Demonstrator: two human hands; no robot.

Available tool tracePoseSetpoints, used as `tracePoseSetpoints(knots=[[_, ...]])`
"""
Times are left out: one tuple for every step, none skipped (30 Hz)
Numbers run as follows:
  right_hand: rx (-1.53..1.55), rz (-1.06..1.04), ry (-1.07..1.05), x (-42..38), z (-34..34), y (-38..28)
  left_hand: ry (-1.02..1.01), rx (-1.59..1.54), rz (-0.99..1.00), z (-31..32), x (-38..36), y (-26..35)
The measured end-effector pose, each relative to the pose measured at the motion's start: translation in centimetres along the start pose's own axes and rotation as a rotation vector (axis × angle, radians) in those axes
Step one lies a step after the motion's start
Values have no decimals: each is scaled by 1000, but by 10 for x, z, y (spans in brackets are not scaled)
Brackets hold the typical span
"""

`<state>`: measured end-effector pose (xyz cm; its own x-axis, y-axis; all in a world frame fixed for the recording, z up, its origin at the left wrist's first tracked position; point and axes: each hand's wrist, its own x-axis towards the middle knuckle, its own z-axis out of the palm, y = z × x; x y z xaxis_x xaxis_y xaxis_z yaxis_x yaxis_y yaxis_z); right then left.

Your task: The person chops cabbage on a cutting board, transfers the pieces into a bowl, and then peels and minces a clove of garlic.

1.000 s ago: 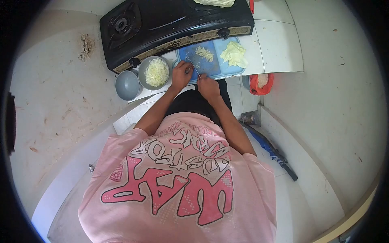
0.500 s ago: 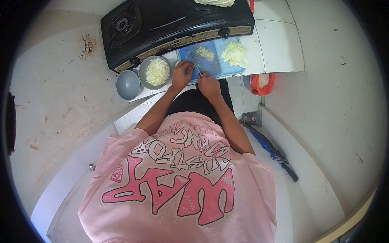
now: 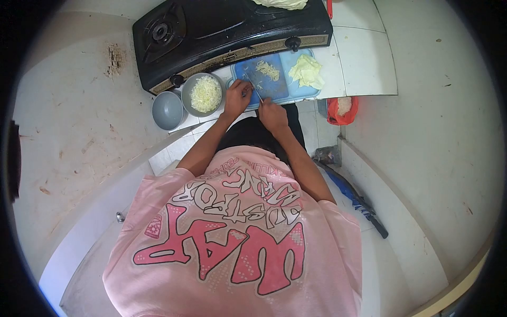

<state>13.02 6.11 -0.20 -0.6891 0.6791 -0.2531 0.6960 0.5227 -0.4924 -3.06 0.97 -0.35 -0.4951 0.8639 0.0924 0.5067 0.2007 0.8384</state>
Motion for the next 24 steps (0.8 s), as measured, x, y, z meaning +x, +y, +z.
tracePoseSetpoints(knots=[[2, 3, -5, -2, 0, 1, -4, -5, -5, -1, 0, 0], [-5, 1, 5, 1, 2, 2, -8, -11, -11, -1, 0, 0], [-11, 0, 15, 5, 4, -1, -20, 10, -5, -1, 0, 0], [-16, 0, 24, 8, 4, -2, -32, 30, 2, -1, 0, -1], [-10, -4, 29, 10, 4, -3, -43, 53, 10, -2, 0, -2], [-2, -9, 35, 12, 3, -3, -26, 44, 12, -2, -1, -3], [5, -13, 42, 14, 3, -4, -9, 34, 14, 0, -1, -4], [1, -1, 29, 12, 1, -4, 7, 23, 16, 1, -1, -4], [-5, 9, 16, 8, -1, -2, 9, 16, 12, 1, -1, -4], [-11, 20, 1, 5, -2, 0, 10, 9, 5, 1, -1, -3], [-5, 17, 1, 4, -3, 0, 11, 2, -1, 1, -2, -3], [2, 14, 1, 4, -4, -1, 17, 0, -4, 2, -1, -2], [10, 14, -1, 3, -4, -1, 20, -1, -8, 2, -1, -1], [9, 6, -2, 3, -5, -2, 22, -1, -12, 2, -1, -1], [9, -2, -3, 3, -4, -1, 17, 31, 3, 1, -1, -1], [7, -9, -4, 3, -4, -1, 13, 61, 17, -1, -1, -2], [8, -9, 2, 2, -3, -1, 9, 91, 32, -1, -1, -2], [8, -10, 8, 2, -3, -1, 9, 77, 13, 0, -1, -2], [9, -12, 14, 2, -2, 0, 9, 63, -6, 1, 0, -2], [7, -14, 15, 3, -1, 0, 10, 50, -26, 2, -1, -2], [5, -18, 15, 4, -1, -1, 8, 58, -17, 1, 0, -1], [4, -21, 14, 5, -1, -2, 6, 66, -8, 0, 0, -1], [3, -21, 16, 5, -1, -3, 4, 72, 1, -1, 0, -1], [1, -20, 19, 5, 0, -3, 1, 71, -4, -1, -1, 0]])
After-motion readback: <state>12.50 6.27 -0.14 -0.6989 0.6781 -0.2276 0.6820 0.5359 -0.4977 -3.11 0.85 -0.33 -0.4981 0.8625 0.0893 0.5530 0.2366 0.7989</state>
